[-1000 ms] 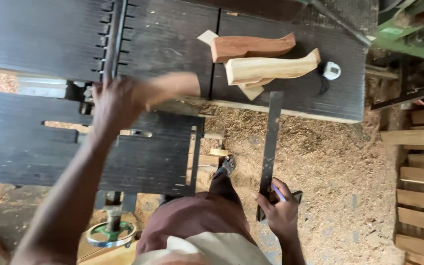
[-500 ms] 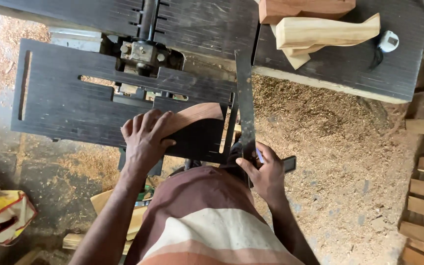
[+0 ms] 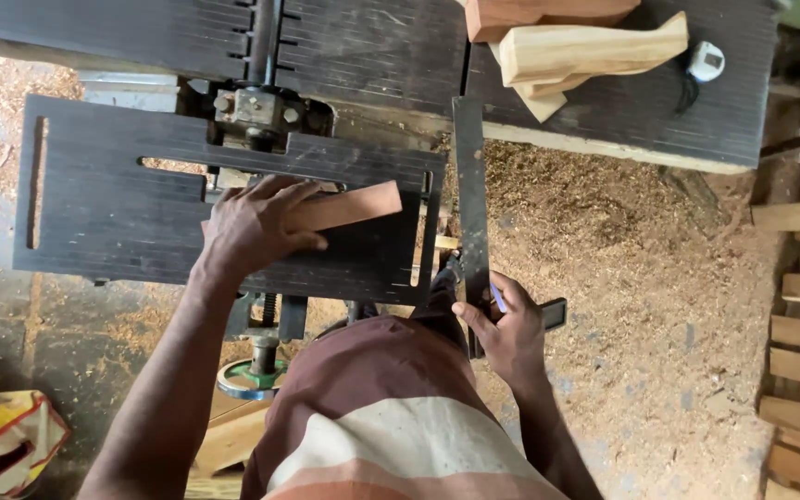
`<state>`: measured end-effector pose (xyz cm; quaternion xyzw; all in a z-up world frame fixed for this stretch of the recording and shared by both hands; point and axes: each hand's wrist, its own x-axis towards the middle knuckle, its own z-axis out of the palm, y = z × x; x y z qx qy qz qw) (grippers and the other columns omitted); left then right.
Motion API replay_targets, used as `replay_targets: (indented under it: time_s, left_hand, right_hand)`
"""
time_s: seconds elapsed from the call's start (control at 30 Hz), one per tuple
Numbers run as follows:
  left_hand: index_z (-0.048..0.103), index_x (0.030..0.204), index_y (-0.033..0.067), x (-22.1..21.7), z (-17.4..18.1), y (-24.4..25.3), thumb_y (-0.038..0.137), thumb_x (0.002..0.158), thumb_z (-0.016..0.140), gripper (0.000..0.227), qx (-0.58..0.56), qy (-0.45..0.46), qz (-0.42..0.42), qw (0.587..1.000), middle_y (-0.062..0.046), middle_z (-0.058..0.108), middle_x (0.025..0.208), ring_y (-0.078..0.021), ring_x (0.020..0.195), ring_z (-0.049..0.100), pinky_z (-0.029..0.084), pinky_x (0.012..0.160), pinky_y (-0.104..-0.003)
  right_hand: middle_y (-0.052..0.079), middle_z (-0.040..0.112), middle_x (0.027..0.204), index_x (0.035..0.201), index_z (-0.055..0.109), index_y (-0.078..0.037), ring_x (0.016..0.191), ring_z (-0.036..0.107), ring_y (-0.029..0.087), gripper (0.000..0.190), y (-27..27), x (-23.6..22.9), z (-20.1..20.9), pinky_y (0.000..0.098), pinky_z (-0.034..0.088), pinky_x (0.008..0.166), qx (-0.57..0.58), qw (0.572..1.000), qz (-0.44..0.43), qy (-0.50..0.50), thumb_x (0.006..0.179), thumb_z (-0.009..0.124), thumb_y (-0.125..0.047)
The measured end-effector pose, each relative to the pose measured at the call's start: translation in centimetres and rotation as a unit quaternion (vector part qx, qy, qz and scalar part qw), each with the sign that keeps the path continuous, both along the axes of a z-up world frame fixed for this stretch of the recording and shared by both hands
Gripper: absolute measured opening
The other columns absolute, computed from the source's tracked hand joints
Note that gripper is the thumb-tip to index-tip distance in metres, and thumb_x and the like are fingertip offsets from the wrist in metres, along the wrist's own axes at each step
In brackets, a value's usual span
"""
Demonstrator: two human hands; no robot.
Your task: The recorder uses a square and a pencil to mark measurements on curved wooden furniture legs placed on a woodworking machine.
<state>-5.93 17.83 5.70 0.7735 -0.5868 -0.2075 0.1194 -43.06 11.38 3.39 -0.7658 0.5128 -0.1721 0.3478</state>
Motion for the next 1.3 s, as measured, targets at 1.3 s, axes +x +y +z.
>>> replay_targets:
  time_s: [1.3]
  left_hand:
    - [0.038,0.157,0.0306,-5.8,-7.9,-5.1,0.031,0.087,0.086,0.085,-0.066,0.199,0.194,0.958,-0.001,0.075,0.082,-0.0175,0.070,0.074,0.060,0.066,-0.039]
  right_hand:
    - [0.020,0.071,0.111,0.127,0.060,0.000,0.098,0.073,0.035,0.067,0.0,10.4,-3.1,0.0428,0.059,0.082,-0.025,0.984,0.148,0.095,0.079,0.088,-0.038]
